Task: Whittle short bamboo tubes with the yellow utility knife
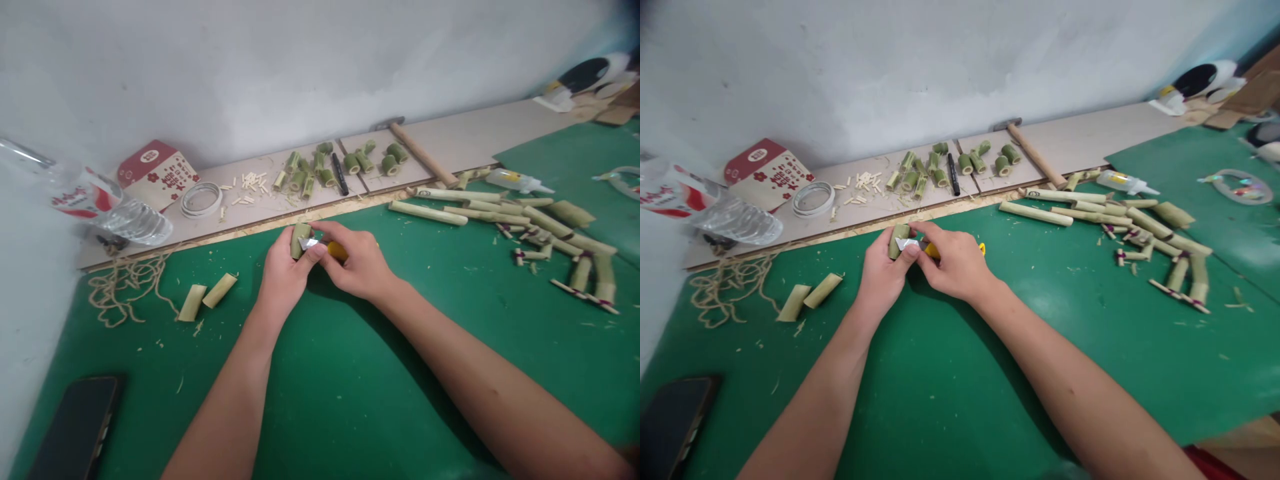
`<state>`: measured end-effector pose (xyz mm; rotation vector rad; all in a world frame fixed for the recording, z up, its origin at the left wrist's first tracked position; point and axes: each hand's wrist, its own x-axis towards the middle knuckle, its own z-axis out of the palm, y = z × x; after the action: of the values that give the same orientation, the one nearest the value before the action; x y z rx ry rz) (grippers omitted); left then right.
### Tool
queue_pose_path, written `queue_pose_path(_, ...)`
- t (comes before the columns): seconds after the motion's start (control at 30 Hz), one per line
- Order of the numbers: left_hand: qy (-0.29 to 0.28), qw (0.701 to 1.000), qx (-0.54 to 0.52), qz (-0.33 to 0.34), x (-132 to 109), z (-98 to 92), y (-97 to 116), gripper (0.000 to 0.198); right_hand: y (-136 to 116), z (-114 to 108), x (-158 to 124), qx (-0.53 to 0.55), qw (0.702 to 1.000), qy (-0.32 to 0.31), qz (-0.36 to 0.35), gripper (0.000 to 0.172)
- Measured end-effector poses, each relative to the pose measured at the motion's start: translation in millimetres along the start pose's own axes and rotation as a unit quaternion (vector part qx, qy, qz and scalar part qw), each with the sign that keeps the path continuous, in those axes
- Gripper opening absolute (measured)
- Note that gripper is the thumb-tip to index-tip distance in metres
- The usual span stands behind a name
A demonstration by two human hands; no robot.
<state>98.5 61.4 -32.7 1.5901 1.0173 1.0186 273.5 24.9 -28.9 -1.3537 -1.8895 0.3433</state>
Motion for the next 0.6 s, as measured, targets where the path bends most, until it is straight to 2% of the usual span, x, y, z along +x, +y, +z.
queue_pose_path(0.13,-0.001,1.000,-0.006,-0.001,-0.4,1.4,-2.9,0.067,-0.9,-2.8,1.4,0.013,1.000,-0.014,-0.003,0.045)
queue_pose_path(0.4,-0.040,0.998,-0.041,0.004,-3.3,2.7,-7.8,0.057,-2.6,-10.0,4.1,0.032,0.997,-0.069,0.005,0.064)
queue_pose_path(0.6,-0.045,0.999,-0.030,0.003,-2.5,0.1,-11.7,0.061,-0.5,-5.9,2.6,0.023,0.998,-0.053,0.009,0.058)
